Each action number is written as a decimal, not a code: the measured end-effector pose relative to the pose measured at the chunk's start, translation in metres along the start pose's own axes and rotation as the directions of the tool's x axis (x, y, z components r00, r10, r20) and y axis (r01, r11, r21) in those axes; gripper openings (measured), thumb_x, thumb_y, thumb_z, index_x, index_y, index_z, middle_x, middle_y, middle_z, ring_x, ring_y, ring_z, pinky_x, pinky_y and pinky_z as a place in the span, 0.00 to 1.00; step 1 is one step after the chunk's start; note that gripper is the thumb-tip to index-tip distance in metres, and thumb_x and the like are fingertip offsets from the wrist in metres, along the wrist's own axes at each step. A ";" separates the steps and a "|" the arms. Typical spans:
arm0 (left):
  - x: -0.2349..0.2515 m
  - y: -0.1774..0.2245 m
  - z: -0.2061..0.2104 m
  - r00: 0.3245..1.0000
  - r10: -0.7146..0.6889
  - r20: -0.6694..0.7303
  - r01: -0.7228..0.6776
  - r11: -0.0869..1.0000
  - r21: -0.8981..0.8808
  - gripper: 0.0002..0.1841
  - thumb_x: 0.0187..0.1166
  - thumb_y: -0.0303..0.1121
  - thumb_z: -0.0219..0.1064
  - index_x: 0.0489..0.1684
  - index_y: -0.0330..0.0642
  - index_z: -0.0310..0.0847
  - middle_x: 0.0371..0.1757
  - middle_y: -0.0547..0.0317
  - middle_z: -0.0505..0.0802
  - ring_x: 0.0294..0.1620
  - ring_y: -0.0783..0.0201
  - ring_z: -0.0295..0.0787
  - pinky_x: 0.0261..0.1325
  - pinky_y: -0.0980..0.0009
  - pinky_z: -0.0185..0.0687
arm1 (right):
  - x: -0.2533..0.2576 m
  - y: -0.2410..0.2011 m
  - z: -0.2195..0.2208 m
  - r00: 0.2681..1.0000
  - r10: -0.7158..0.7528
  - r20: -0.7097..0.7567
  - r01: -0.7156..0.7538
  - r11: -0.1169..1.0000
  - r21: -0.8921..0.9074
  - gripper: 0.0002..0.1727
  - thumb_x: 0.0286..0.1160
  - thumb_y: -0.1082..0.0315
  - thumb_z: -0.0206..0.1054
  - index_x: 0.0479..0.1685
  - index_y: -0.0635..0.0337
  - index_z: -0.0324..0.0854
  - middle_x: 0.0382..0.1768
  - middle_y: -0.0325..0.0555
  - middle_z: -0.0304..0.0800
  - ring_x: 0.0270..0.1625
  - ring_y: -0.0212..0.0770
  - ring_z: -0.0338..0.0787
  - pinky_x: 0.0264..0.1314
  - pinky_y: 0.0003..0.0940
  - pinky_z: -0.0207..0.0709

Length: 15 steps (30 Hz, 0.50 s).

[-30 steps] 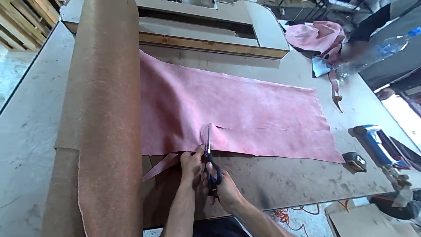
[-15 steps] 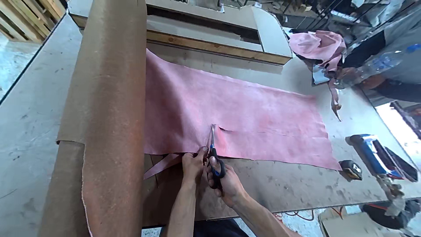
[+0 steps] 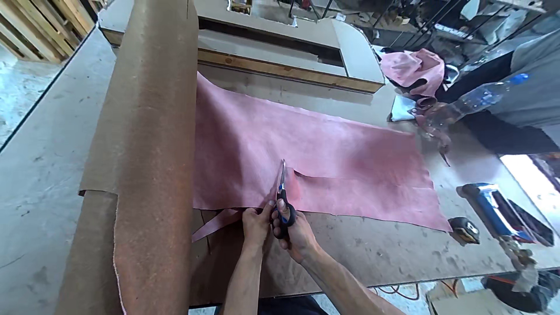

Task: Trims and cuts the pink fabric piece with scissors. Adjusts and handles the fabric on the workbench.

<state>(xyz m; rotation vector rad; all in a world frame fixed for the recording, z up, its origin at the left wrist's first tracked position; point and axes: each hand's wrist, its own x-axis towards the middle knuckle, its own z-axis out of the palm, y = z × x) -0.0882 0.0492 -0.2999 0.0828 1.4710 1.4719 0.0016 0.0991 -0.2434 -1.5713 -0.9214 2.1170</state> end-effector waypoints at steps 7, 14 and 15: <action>0.013 0.007 0.008 1.000 -0.023 -0.022 0.022 0.999 -0.024 0.13 0.78 0.28 0.72 0.25 0.29 0.82 0.15 0.55 0.86 0.13 0.66 0.81 0.20 0.69 0.83 | 0.007 -0.002 -0.011 0.991 0.000 0.132 -0.010 0.997 0.078 0.28 0.97 0.53 0.40 0.41 0.64 0.79 0.23 0.43 0.86 0.22 0.36 0.87 0.16 0.27 0.79; -0.002 0.022 0.026 0.983 0.165 -0.084 -0.182 0.946 -0.268 0.14 0.79 0.19 0.59 0.59 0.20 0.74 0.56 0.36 0.88 0.57 0.52 0.88 0.66 0.58 0.86 | -0.113 -0.001 -0.152 0.921 0.120 0.370 0.026 0.930 -0.366 0.35 0.58 0.28 0.74 0.50 0.50 0.86 0.31 0.37 0.89 0.30 0.35 0.91 0.31 0.32 0.87; -0.007 0.023 0.032 0.973 0.207 -0.097 -0.218 0.968 -0.122 0.18 0.74 0.20 0.66 0.61 0.21 0.74 0.54 0.38 0.89 0.55 0.54 0.89 0.63 0.60 0.88 | -0.115 -0.020 -0.173 0.929 0.126 0.347 0.054 0.883 -0.466 0.36 0.58 0.29 0.75 0.51 0.51 0.85 0.32 0.38 0.90 0.32 0.35 0.91 0.33 0.34 0.88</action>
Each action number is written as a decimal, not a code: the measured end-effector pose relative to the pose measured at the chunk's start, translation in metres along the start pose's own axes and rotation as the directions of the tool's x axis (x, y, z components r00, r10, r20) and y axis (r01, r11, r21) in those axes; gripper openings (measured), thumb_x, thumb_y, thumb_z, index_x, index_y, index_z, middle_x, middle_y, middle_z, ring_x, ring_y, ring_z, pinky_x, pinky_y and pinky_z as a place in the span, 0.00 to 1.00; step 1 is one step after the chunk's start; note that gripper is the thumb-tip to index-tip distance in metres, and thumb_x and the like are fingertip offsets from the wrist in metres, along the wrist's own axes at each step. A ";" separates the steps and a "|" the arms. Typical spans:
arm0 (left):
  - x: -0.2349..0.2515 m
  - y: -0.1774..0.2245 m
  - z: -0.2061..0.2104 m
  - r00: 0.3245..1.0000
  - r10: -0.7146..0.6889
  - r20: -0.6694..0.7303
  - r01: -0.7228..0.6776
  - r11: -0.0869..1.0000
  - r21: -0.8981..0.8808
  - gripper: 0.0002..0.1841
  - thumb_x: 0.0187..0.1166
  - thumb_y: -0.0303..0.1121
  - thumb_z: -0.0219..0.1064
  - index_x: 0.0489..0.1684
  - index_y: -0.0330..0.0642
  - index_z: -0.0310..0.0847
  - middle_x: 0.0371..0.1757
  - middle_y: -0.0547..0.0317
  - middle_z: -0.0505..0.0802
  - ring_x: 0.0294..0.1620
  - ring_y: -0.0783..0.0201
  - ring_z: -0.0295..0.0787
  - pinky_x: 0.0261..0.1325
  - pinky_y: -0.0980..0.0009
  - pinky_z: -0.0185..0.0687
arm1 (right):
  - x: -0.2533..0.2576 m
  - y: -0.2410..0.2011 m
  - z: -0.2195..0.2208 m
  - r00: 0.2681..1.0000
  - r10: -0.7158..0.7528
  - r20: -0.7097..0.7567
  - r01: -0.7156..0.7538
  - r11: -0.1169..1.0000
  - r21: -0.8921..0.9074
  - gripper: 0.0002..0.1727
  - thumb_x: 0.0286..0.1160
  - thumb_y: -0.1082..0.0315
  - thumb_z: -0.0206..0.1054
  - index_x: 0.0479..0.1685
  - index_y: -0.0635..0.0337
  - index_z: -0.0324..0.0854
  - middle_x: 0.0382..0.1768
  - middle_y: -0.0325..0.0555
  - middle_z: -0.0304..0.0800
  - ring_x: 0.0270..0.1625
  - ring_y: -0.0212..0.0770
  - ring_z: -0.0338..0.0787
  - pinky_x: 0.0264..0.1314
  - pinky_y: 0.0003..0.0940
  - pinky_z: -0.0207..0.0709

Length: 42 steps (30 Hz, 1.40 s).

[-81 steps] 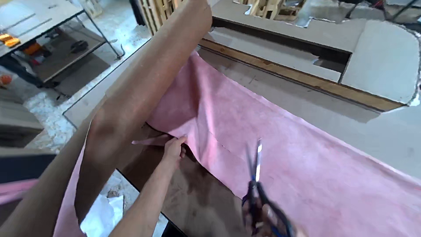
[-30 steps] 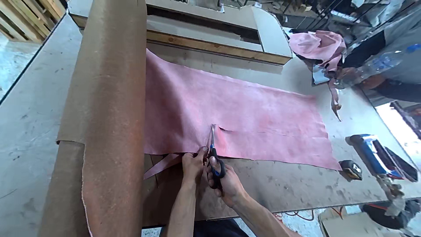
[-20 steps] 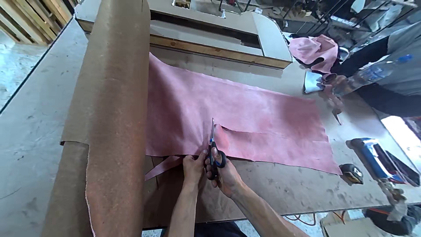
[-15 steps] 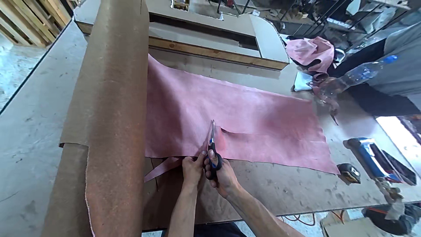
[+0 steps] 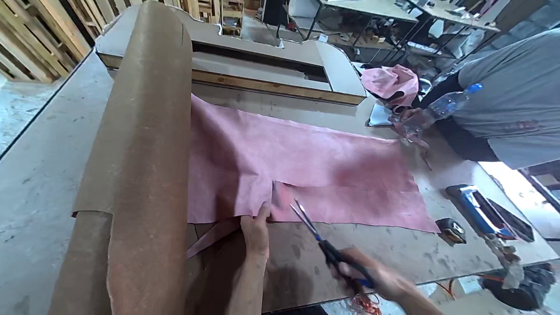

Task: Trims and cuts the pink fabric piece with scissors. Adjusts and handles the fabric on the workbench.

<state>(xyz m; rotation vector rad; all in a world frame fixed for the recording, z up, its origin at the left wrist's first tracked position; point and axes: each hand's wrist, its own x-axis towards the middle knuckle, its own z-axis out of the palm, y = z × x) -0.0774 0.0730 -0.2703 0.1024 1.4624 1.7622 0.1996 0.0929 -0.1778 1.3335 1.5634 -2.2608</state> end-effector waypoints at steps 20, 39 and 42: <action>-0.010 -0.029 0.022 0.979 0.194 -0.058 -0.148 0.881 0.449 0.10 0.77 0.29 0.69 0.45 0.29 0.90 0.40 0.52 0.96 0.44 0.66 0.95 0.57 0.68 0.91 | 0.143 -0.177 -0.158 0.764 0.287 0.578 0.199 0.747 -0.634 0.30 0.75 0.36 0.53 0.19 0.50 0.80 0.14 0.35 0.80 0.14 0.30 0.80 0.17 0.25 0.72; -0.030 0.007 -0.039 0.982 0.191 -0.001 -0.154 0.792 0.591 0.17 0.82 0.31 0.65 0.62 0.28 0.80 0.50 0.47 0.94 0.50 0.62 0.93 0.57 0.62 0.91 | 0.018 0.011 -0.150 0.888 -0.410 0.207 0.339 0.281 -0.898 0.24 0.68 0.60 0.80 0.64 0.56 0.86 0.57 0.54 0.91 0.58 0.55 0.92 0.61 0.59 0.85; -0.012 0.022 -0.030 0.986 0.094 0.135 -0.161 0.720 0.675 0.22 0.75 0.35 0.73 0.64 0.31 0.82 0.53 0.48 0.94 0.53 0.60 0.94 0.60 0.59 0.91 | 0.010 0.026 -0.157 0.754 -0.656 0.023 0.343 0.364 -0.866 0.16 0.74 0.60 0.71 0.61 0.46 0.89 0.56 0.42 0.94 0.54 0.43 0.95 0.54 0.49 0.90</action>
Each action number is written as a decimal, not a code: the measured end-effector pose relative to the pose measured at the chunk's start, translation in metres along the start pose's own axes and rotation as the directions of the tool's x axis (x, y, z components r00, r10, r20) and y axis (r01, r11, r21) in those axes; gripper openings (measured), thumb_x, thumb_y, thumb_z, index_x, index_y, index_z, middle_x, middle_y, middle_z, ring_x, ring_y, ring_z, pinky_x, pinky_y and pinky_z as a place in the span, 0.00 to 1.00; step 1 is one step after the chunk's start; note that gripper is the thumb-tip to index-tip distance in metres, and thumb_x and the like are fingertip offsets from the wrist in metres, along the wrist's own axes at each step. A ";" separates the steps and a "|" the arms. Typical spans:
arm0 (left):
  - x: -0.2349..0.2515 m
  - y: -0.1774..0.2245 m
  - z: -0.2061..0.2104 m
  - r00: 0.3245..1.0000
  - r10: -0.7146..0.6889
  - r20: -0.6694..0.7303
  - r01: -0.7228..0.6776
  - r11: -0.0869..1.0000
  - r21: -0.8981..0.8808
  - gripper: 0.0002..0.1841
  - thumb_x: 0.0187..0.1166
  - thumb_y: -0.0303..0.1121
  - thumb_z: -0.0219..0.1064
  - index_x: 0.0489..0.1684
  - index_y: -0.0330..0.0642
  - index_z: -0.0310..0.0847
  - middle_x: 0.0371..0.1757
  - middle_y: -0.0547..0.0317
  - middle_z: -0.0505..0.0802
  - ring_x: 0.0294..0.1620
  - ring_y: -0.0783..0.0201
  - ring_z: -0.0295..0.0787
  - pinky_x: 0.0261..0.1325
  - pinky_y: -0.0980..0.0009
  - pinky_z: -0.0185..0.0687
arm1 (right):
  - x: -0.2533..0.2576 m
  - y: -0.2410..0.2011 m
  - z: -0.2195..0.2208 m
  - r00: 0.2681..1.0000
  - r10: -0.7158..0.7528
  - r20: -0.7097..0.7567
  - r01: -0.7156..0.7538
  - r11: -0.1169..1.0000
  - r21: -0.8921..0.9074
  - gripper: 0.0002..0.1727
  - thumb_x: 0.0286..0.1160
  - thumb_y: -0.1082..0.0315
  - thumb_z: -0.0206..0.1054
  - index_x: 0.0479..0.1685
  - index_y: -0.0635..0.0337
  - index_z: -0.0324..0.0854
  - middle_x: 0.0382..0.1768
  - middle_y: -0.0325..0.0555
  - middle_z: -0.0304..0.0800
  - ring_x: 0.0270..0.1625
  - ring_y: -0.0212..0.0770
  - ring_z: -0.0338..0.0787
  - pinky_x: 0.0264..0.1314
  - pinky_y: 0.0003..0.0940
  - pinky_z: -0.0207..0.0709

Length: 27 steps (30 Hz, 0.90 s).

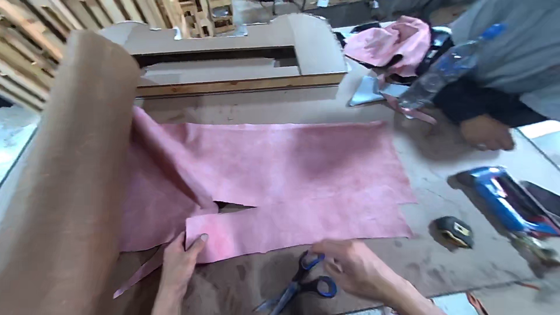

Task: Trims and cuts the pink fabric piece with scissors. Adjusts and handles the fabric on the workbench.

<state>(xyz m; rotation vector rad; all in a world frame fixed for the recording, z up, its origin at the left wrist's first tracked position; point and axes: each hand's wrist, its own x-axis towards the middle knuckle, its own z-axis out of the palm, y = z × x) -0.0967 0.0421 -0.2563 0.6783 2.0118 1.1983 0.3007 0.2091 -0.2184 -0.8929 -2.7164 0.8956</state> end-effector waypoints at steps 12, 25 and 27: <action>0.059 0.148 -0.043 0.775 0.628 0.067 -0.620 0.777 -0.108 0.09 0.73 0.39 0.73 0.48 0.52 0.92 0.45 0.64 0.96 0.44 0.67 0.94 0.49 0.70 0.92 | 0.081 0.149 -0.048 0.999 -0.038 -0.026 0.043 0.970 0.240 0.11 0.69 0.61 0.77 0.45 0.57 0.90 0.51 0.47 0.91 0.54 0.45 0.90 0.61 0.49 0.85; 0.323 0.215 0.069 0.980 0.200 0.008 -0.200 0.979 -0.032 0.11 0.84 0.29 0.65 0.57 0.33 0.84 0.46 0.49 0.94 0.45 0.62 0.92 0.56 0.57 0.88 | 0.311 0.181 -0.275 0.947 0.214 -0.240 -0.195 0.976 0.097 0.13 0.83 0.62 0.68 0.43 0.62 0.93 0.37 0.52 0.94 0.42 0.48 0.92 0.53 0.58 0.81; 0.357 0.216 0.086 0.989 0.143 -0.025 -0.144 0.990 -0.012 0.12 0.84 0.31 0.67 0.55 0.32 0.85 0.46 0.45 0.94 0.45 0.57 0.93 0.57 0.52 0.88 | 0.353 0.202 -0.280 0.941 0.223 -0.254 -0.233 0.973 -0.008 0.14 0.82 0.57 0.70 0.43 0.58 0.93 0.38 0.53 0.94 0.44 0.52 0.92 0.53 0.63 0.80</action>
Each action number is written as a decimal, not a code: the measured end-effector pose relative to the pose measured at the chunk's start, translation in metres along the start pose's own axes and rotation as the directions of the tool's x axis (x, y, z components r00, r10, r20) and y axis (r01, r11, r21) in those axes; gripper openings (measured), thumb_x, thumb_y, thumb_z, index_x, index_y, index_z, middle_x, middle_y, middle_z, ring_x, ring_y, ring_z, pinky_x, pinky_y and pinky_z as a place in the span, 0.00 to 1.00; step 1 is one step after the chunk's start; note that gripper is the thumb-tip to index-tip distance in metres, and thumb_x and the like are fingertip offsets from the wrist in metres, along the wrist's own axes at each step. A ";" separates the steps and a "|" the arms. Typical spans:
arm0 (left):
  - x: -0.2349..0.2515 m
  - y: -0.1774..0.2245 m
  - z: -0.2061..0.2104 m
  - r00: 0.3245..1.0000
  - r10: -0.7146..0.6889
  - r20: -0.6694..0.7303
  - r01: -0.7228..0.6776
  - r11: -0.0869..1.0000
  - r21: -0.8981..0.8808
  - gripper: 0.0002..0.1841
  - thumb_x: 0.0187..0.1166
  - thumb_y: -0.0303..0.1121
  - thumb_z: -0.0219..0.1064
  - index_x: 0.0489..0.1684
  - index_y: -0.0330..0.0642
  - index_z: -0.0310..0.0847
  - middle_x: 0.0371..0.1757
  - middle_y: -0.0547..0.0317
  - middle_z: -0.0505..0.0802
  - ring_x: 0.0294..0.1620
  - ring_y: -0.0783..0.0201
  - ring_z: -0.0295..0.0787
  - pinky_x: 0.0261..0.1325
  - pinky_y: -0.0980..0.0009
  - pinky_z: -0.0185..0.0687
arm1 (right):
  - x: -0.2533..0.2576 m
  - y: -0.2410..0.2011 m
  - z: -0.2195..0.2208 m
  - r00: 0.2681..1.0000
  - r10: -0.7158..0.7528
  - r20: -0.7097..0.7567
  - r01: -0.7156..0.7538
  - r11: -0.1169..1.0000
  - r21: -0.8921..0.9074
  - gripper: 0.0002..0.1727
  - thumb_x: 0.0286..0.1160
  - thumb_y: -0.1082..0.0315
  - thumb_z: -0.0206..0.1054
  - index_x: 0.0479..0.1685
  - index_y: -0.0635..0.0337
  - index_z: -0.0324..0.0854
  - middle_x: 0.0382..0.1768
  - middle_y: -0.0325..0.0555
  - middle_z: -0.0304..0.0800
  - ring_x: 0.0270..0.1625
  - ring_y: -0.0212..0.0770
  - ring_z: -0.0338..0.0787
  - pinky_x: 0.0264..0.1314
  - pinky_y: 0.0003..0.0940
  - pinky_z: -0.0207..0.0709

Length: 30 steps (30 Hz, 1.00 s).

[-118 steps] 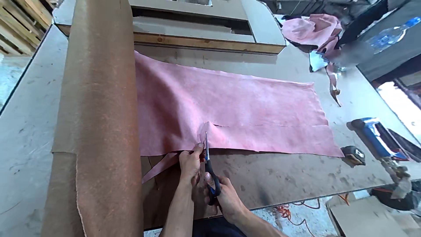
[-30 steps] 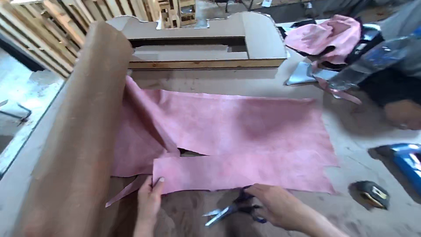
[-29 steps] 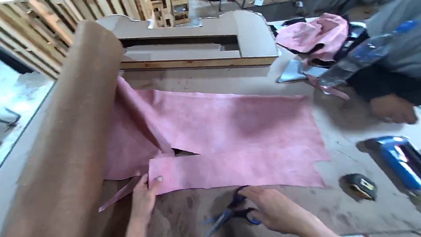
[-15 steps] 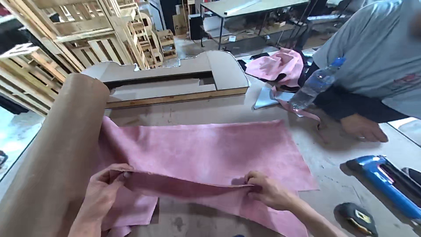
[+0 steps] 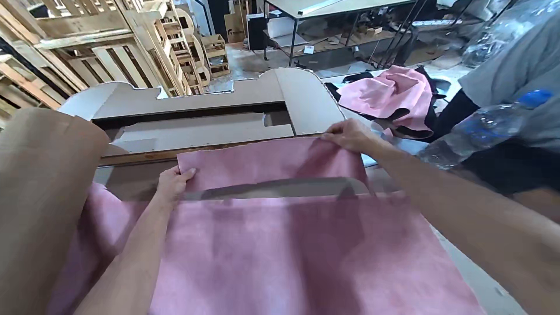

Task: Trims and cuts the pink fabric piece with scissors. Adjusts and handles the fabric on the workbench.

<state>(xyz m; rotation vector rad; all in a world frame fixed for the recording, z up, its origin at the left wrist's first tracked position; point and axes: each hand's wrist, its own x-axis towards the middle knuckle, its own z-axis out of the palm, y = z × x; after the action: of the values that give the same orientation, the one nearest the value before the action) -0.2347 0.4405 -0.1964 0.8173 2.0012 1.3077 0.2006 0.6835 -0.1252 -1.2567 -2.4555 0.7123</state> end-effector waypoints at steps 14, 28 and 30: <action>0.049 0.049 0.136 0.624 0.763 0.170 -0.644 0.378 0.665 0.19 0.85 0.43 0.61 0.64 0.42 0.87 0.65 0.44 0.91 0.73 0.43 0.83 0.79 0.42 0.68 | 0.094 0.032 0.072 0.989 -0.113 -0.094 0.096 0.980 -0.171 0.16 0.80 0.51 0.68 0.44 0.55 0.91 0.33 0.49 0.92 0.39 0.51 0.91 0.46 0.60 0.81; 0.084 0.066 0.198 0.536 0.654 0.534 -0.843 0.385 0.375 0.11 0.78 0.31 0.69 0.54 0.36 0.88 0.64 0.47 0.92 0.68 0.50 0.88 0.73 0.46 0.80 | 0.076 0.021 0.054 0.989 -0.149 -0.013 0.147 0.985 -0.086 0.14 0.82 0.56 0.67 0.49 0.58 0.89 0.40 0.51 0.93 0.45 0.52 0.93 0.53 0.60 0.83; 0.043 0.089 0.174 0.602 0.584 0.545 -0.799 0.428 0.423 0.12 0.84 0.27 0.63 0.59 0.33 0.83 0.54 0.41 0.93 0.57 0.44 0.92 0.62 0.40 0.84 | 0.040 -0.013 0.022 0.976 -0.209 0.056 0.214 0.972 -0.101 0.20 0.75 0.50 0.74 0.52 0.57 0.89 0.41 0.52 0.94 0.45 0.53 0.94 0.53 0.62 0.84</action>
<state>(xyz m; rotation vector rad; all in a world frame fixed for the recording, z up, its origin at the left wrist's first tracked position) -0.1144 0.5995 -0.1779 2.2682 1.8582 0.7041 0.1582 0.7032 -0.1353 -1.0015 -2.6442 0.5650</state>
